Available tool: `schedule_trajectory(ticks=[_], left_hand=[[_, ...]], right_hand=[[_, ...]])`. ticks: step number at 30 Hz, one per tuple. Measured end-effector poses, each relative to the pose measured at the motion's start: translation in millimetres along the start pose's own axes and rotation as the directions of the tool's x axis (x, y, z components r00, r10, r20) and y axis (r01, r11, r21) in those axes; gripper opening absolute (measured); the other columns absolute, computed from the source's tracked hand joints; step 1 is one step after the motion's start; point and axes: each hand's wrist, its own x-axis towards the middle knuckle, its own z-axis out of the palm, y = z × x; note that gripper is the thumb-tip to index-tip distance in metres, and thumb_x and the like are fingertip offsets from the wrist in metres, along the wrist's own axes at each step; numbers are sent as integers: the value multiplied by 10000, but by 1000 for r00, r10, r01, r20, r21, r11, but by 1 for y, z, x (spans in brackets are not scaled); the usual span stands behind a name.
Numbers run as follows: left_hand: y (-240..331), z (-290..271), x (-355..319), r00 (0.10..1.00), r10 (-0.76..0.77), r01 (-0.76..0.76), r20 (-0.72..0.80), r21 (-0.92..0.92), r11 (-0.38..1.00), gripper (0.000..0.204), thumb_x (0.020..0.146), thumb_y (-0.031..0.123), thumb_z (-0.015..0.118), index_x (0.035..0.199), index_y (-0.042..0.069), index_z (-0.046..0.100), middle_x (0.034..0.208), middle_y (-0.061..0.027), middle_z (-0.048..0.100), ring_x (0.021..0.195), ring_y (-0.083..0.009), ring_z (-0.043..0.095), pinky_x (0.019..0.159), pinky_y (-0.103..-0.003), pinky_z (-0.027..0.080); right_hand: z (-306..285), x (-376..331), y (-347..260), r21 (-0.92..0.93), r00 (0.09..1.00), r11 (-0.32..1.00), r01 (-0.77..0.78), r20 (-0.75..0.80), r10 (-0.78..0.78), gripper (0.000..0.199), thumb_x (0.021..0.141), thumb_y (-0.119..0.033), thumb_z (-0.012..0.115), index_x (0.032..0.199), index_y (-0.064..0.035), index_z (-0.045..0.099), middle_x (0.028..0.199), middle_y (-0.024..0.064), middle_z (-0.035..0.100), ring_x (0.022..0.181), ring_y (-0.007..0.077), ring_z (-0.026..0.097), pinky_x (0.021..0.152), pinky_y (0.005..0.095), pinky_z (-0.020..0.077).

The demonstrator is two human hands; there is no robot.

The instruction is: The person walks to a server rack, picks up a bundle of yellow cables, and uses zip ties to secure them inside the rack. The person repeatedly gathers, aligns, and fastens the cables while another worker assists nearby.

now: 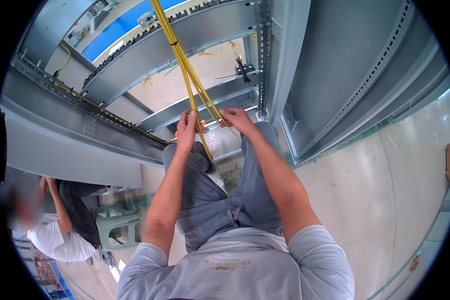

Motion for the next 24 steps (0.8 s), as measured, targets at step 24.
schedule_trajectory(ticks=[24], left_hand=[[100, 28, 75, 934, 352, -280, -69, 472, 836, 474, 905, 427, 766, 1080, -10, 720, 765, -45, 647, 684, -107, 571, 632, -291, 469]], right_hand=[[-5, 25, 12, 70, 999, 998, -1, 40, -2, 315, 1047, -350, 599, 1109, -45, 551, 974, 101, 713, 850, 199, 737, 814, 328, 582]])
